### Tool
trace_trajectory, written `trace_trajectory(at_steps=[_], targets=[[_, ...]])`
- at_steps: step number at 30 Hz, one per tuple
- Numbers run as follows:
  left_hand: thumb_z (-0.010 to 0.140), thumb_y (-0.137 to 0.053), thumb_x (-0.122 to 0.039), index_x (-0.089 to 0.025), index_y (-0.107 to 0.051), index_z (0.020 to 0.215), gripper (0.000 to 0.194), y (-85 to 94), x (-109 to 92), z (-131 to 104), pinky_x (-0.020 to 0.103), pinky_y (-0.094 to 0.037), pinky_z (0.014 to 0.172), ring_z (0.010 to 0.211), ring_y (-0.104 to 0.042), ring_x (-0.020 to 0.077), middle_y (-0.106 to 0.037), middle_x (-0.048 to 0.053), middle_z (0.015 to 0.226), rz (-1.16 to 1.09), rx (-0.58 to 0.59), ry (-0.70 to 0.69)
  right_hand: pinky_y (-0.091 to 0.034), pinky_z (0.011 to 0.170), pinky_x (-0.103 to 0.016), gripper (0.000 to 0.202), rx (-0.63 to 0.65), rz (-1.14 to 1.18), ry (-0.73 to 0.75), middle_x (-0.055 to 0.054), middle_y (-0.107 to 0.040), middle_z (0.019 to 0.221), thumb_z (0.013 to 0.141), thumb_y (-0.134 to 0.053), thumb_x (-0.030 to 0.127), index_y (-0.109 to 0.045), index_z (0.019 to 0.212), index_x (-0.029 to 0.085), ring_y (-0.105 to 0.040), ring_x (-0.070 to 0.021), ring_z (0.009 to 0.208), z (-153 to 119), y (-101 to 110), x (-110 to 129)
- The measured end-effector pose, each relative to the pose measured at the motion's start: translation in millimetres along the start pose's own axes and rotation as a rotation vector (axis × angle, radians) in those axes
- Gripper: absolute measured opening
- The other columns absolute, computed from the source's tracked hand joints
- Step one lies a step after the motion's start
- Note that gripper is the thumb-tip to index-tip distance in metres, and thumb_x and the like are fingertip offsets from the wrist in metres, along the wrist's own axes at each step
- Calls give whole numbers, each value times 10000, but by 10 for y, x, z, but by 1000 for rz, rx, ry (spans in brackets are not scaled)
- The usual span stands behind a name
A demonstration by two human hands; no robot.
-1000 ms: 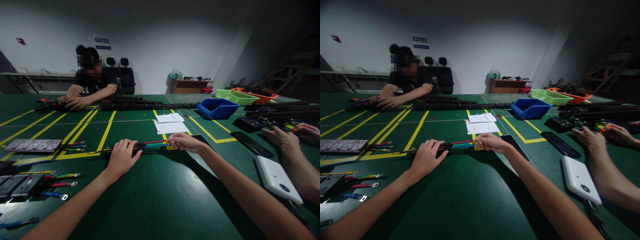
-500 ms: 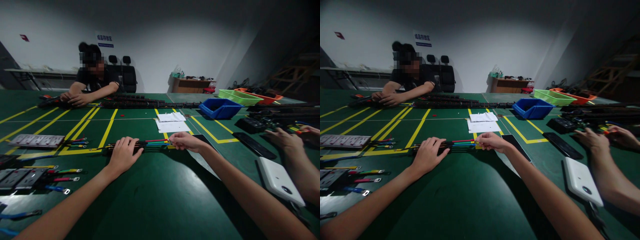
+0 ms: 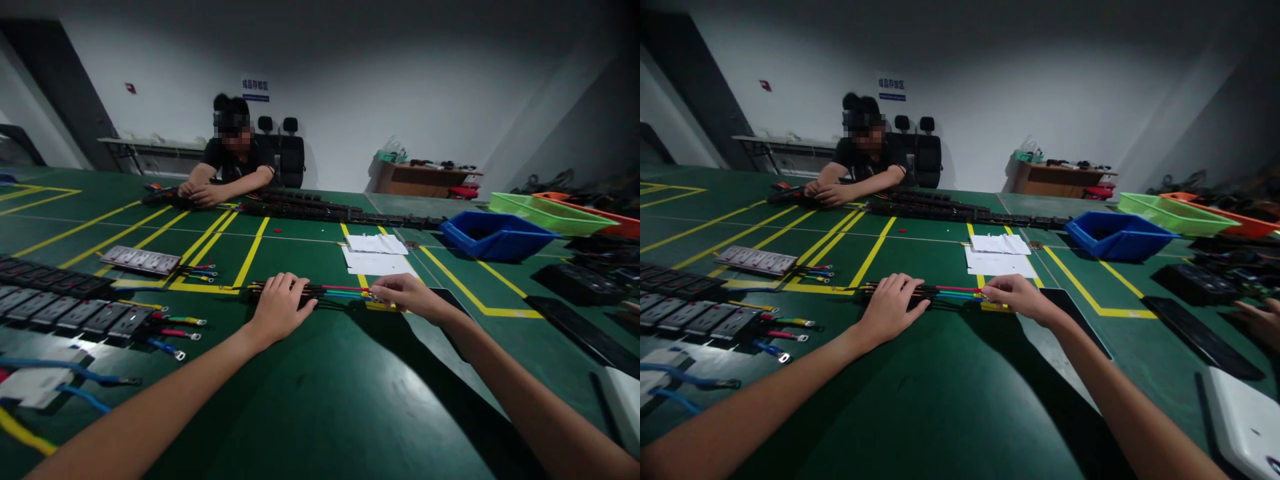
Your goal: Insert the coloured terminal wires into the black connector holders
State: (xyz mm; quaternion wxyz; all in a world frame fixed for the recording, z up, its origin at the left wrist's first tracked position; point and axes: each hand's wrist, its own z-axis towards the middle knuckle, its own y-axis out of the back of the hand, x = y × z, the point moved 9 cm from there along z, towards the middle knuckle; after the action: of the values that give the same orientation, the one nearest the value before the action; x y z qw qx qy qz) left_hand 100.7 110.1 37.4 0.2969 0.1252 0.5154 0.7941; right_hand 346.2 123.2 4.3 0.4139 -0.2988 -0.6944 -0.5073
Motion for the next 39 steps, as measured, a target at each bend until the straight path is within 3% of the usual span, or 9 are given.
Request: trace_trajectory(at_steps=[6,15,21,31,39], targets=[[969,-497,-471,-168,-592,1247,422,5,-2,-19,439,-436,902,1050,-546,283,-610,119,1115,6,15,14,-300,435,-211,473,23,143,-123,1,-565,671,731,-739,631,-639,828,179,-483,-104,558,34,-131,-158],[975,-489,-472,-165,-589,1257,428,-15,6,-19,434,-435,902,1050,-546,281,-606,121,1131,9,5,3,-308,443,-173,378,-76,418,-64,4,-558,721,716,-837,493,-701,862,172,-457,-76,596,34,-36,-136],[966,-515,-460,-168,-596,1257,421,-7,18,-19,431,-439,908,1051,-548,275,-609,109,1125,18,-7,5,-366,467,-153,353,-107,652,-83,16,-564,699,656,-897,427,-720,827,173,-479,-66,600,66,-109,-235],[967,-519,-457,-162,-598,1250,417,-9,23,2,439,-451,894,1033,-554,274,-609,109,1113,21,-22,-4,-394,434,-145,339,-38,653,8,18,-626,777,712,-870,411,-726,927,192,-488,-33,526,65,-143,-227],[973,-504,-465,-170,-601,1249,415,-11,31,-2,430,-456,889,1028,-560,266,-612,104,1107,9,-32,-9,-426,455,-141,378,-19,665,5,16,-650,817,673,-899,357,-732,968,188,-519,-34,545,52,-160,-181]])
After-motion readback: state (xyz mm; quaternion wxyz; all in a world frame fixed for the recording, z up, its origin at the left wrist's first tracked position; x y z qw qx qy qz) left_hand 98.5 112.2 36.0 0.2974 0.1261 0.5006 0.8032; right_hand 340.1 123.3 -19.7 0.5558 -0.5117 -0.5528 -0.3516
